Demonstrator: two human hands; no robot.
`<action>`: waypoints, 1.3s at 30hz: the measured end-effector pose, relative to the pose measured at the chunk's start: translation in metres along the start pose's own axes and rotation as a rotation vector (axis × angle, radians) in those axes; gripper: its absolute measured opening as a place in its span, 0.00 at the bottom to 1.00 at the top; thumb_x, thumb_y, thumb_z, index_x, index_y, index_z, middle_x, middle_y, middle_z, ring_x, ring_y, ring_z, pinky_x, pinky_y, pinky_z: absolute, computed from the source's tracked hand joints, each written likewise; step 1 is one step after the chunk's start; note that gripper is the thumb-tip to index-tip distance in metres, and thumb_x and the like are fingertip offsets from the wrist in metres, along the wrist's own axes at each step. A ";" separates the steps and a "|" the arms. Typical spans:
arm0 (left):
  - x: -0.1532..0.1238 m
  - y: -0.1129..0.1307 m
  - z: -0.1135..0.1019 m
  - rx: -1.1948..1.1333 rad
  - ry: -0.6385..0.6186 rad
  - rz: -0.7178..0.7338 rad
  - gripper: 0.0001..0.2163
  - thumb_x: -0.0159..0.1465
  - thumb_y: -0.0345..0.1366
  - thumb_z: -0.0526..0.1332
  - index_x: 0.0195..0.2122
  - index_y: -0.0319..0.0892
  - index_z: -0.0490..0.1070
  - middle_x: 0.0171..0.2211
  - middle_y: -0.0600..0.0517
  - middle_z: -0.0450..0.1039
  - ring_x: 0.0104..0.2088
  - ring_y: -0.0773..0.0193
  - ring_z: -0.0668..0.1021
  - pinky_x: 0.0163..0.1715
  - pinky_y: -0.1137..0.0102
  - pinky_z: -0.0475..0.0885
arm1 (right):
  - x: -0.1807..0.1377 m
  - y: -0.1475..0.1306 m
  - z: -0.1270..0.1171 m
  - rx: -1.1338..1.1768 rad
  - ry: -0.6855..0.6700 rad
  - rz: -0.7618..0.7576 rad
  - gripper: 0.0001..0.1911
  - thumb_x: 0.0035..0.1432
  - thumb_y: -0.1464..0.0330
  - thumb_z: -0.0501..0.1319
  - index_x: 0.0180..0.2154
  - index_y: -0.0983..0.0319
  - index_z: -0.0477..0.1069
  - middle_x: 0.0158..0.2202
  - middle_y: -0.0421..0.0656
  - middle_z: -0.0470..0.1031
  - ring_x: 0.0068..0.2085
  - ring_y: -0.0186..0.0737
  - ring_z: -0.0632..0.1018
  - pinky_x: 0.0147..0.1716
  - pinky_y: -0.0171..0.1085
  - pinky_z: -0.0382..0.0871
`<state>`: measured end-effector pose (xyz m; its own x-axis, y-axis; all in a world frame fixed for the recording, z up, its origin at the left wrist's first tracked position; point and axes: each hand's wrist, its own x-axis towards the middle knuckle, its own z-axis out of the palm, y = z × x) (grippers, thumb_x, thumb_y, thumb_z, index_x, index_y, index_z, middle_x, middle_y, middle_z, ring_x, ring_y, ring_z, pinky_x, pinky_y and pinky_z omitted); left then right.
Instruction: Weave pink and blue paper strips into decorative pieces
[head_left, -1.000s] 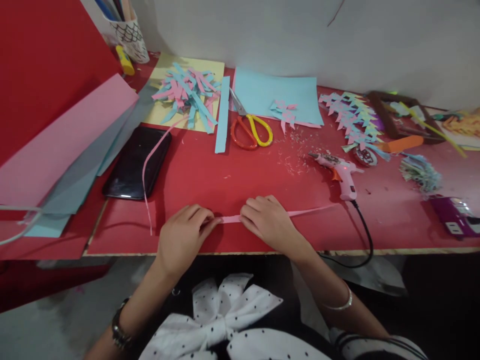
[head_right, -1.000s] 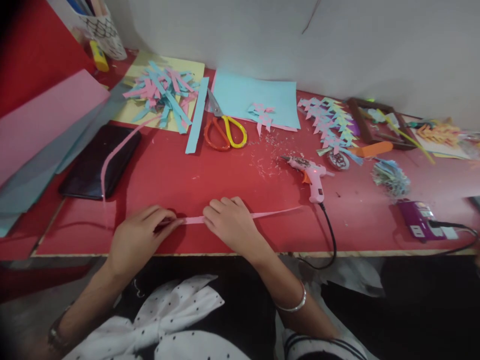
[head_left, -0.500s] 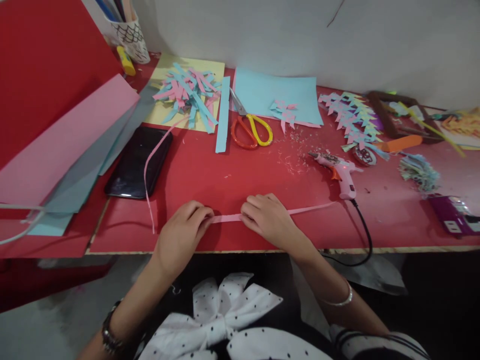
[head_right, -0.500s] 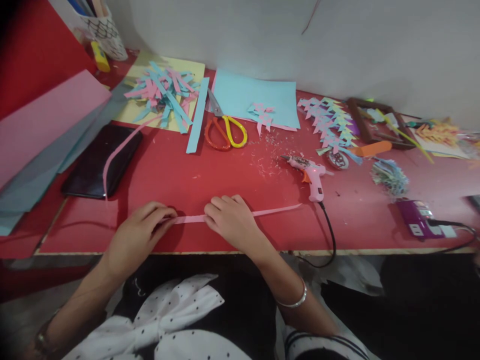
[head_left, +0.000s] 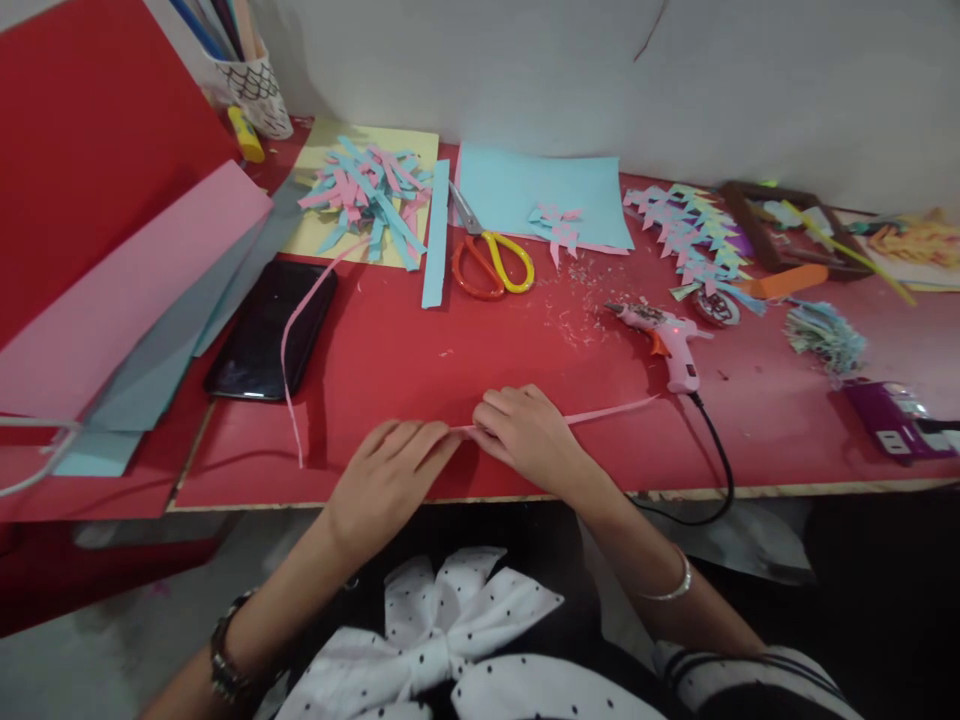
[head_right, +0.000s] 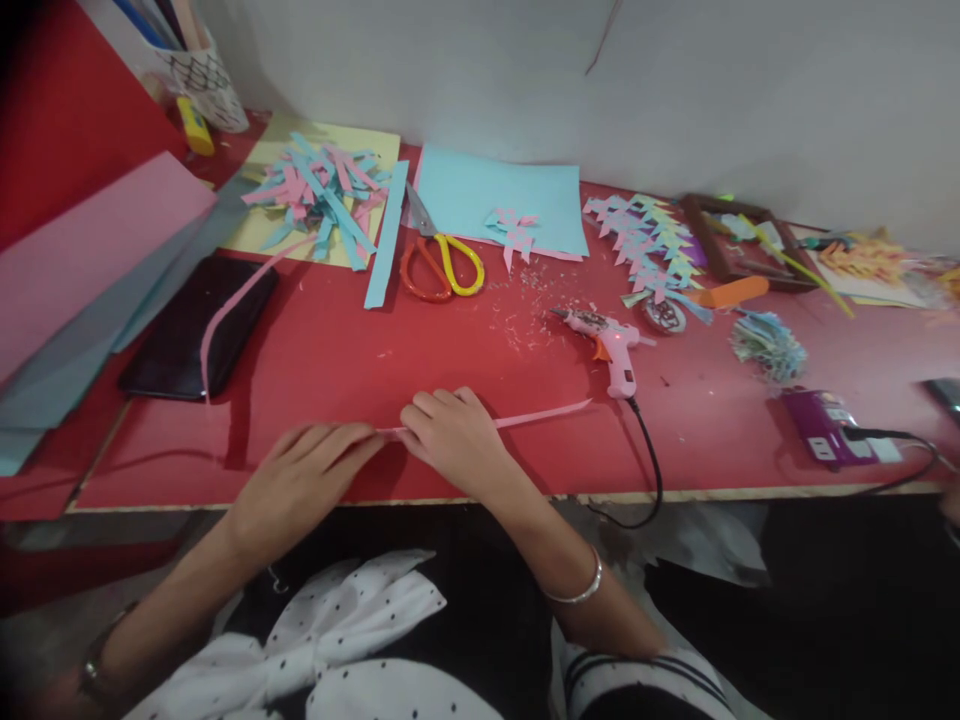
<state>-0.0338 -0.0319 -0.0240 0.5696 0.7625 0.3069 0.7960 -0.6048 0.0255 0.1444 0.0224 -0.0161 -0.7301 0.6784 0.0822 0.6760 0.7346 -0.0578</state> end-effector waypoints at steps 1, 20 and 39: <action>0.001 0.003 0.001 -0.018 -0.024 0.014 0.15 0.62 0.28 0.45 0.43 0.41 0.69 0.35 0.47 0.72 0.35 0.63 0.72 0.37 0.67 0.67 | 0.000 0.000 0.000 0.000 0.001 0.003 0.11 0.58 0.66 0.51 0.26 0.62 0.66 0.26 0.40 0.69 0.29 0.35 0.66 0.30 0.36 0.48; 0.002 0.025 0.005 0.045 -0.124 -0.129 0.25 0.56 0.53 0.50 0.53 0.49 0.61 0.33 0.47 0.67 0.32 0.57 0.66 0.34 0.62 0.62 | -0.036 0.044 -0.003 0.143 0.097 0.004 0.17 0.61 0.65 0.46 0.25 0.63 0.66 0.23 0.40 0.67 0.27 0.32 0.65 0.31 0.33 0.52; 0.001 0.031 0.003 0.128 -0.193 -0.189 0.24 0.58 0.52 0.49 0.55 0.51 0.58 0.35 0.47 0.68 0.35 0.57 0.68 0.39 0.61 0.60 | -0.058 0.067 -0.005 0.154 0.166 0.078 0.15 0.59 0.65 0.49 0.22 0.63 0.63 0.20 0.38 0.66 0.25 0.31 0.65 0.33 0.33 0.53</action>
<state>-0.0078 -0.0490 -0.0255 0.4278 0.8956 0.1216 0.9039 -0.4238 -0.0589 0.2321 0.0324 -0.0194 -0.6414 0.7307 0.2336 0.6971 0.6823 -0.2202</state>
